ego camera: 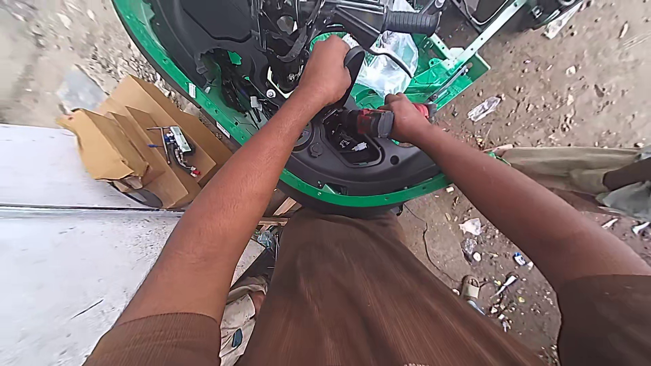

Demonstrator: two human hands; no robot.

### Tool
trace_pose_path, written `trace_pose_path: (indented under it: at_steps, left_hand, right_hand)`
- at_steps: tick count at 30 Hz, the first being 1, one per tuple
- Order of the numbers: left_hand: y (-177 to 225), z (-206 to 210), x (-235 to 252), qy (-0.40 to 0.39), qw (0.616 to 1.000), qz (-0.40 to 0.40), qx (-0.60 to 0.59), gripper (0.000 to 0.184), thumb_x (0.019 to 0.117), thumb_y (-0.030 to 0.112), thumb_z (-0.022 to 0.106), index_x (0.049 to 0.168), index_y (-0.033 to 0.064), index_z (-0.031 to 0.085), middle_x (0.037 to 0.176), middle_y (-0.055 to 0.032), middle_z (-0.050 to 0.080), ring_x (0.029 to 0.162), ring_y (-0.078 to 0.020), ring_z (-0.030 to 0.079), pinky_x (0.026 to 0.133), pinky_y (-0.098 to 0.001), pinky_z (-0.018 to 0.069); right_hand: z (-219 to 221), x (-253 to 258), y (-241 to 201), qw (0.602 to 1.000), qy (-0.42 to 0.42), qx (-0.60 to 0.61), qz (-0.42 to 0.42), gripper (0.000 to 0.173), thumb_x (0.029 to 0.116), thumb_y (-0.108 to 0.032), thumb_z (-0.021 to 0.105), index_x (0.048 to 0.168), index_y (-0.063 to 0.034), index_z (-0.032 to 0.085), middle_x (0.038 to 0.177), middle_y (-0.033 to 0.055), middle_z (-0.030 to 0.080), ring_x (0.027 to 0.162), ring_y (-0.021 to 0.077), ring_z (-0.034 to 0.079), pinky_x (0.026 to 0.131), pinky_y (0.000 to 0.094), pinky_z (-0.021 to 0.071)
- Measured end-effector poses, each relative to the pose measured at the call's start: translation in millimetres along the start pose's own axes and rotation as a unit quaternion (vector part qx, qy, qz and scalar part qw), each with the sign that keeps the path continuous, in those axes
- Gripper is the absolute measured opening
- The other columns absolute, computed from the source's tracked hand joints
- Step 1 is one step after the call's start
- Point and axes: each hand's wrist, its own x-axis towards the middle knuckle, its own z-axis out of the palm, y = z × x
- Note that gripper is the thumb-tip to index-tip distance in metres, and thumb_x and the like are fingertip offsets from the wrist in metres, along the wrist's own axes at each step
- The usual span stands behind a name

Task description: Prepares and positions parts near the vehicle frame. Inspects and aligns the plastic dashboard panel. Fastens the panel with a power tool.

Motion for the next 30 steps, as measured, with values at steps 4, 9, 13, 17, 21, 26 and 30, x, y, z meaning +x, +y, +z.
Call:
trace_pose_path:
  at_steps: [4, 9, 13, 17, 21, 26, 30]
  left_hand:
    - [1, 5, -5, 0.004, 1.000, -0.001, -0.003, 0.015, 0.0945, 0.007, 0.057, 0.104, 0.0015, 0.067, 0.104, -0.0175, 0.070, 0.103, -0.0324, 0.067, 0.090, -0.0536, 0.0524]
    - [2, 5, -8, 0.010, 1.000, -0.020, -0.003, 0.017, 0.0943, 0.007, 0.058, 0.108, 0.0022, 0.067, 0.105, -0.0174, 0.069, 0.104, -0.0326, 0.067, 0.090, -0.0536, 0.0528]
    - [2, 4, -7, 0.010, 1.000, -0.029, 0.001, 0.016, 0.0936, 0.006, 0.058, 0.107, 0.0022, 0.066, 0.105, -0.0174, 0.069, 0.104, -0.0324, 0.067, 0.089, -0.0533, 0.0533]
    - [6, 3, -3, -0.003, 0.999, -0.030, 0.011, 0.016, 0.0936, 0.007, 0.059, 0.108, 0.0025, 0.065, 0.108, -0.0178, 0.068, 0.106, -0.0329, 0.067, 0.089, -0.0536, 0.0536]
    - [9, 5, -1, -0.010, 0.999, -0.026, 0.022, 0.015, 0.0936, 0.006, 0.059, 0.107, 0.0017, 0.065, 0.108, -0.0185, 0.068, 0.107, -0.0345, 0.066, 0.090, -0.0546, 0.0530]
    - [13, 7, 4, -0.013, 0.999, -0.022, 0.036, 0.017, 0.0931, 0.006, 0.060, 0.109, 0.0006, 0.064, 0.109, -0.0205, 0.067, 0.108, -0.0368, 0.066, 0.090, -0.0563, 0.0534]
    - [18, 7, 5, -0.024, 0.998, -0.025, 0.046, 0.019, 0.0937, 0.006, 0.060, 0.111, 0.0002, 0.064, 0.116, -0.0216, 0.066, 0.114, -0.0377, 0.064, 0.094, -0.0569, 0.0519]
  right_hand:
    - [9, -3, 3, 1.000, 0.009, -0.010, -0.028, 0.028, 0.0834, -0.030, 0.072, 0.100, -0.0080, 0.075, 0.102, 0.0173, 0.070, 0.107, 0.0418, 0.061, 0.093, 0.0588, 0.0459]
    - [11, 0, 1, 0.999, 0.010, -0.031, -0.025, 0.027, 0.0834, -0.032, 0.072, 0.096, -0.0077, 0.074, 0.098, 0.0155, 0.071, 0.105, 0.0401, 0.061, 0.092, 0.0580, 0.0448]
    - [11, 0, 1, 0.999, 0.010, -0.018, -0.025, 0.027, 0.0834, -0.030, 0.073, 0.097, -0.0068, 0.075, 0.099, 0.0160, 0.072, 0.106, 0.0392, 0.062, 0.095, 0.0577, 0.0436]
    - [10, -3, -4, 1.000, 0.007, -0.022, -0.010, 0.029, 0.0849, -0.031, 0.072, 0.097, -0.0054, 0.075, 0.100, 0.0172, 0.071, 0.107, 0.0402, 0.062, 0.095, 0.0568, 0.0443]
    - [9, -2, -3, 1.000, 0.013, -0.013, -0.017, 0.028, 0.0850, -0.030, 0.073, 0.096, -0.0044, 0.074, 0.098, 0.0178, 0.071, 0.105, 0.0398, 0.063, 0.094, 0.0567, 0.0440]
    - [10, -3, -5, 1.000, 0.011, 0.003, -0.010, 0.033, 0.0860, -0.036, 0.071, 0.093, -0.0039, 0.074, 0.094, 0.0184, 0.071, 0.103, 0.0390, 0.064, 0.095, 0.0570, 0.0441]
    - [8, -3, -6, 1.000, -0.001, 0.007, -0.005, 0.031, 0.0850, -0.033, 0.073, 0.094, -0.0029, 0.074, 0.097, 0.0201, 0.070, 0.105, 0.0410, 0.063, 0.094, 0.0584, 0.0441]
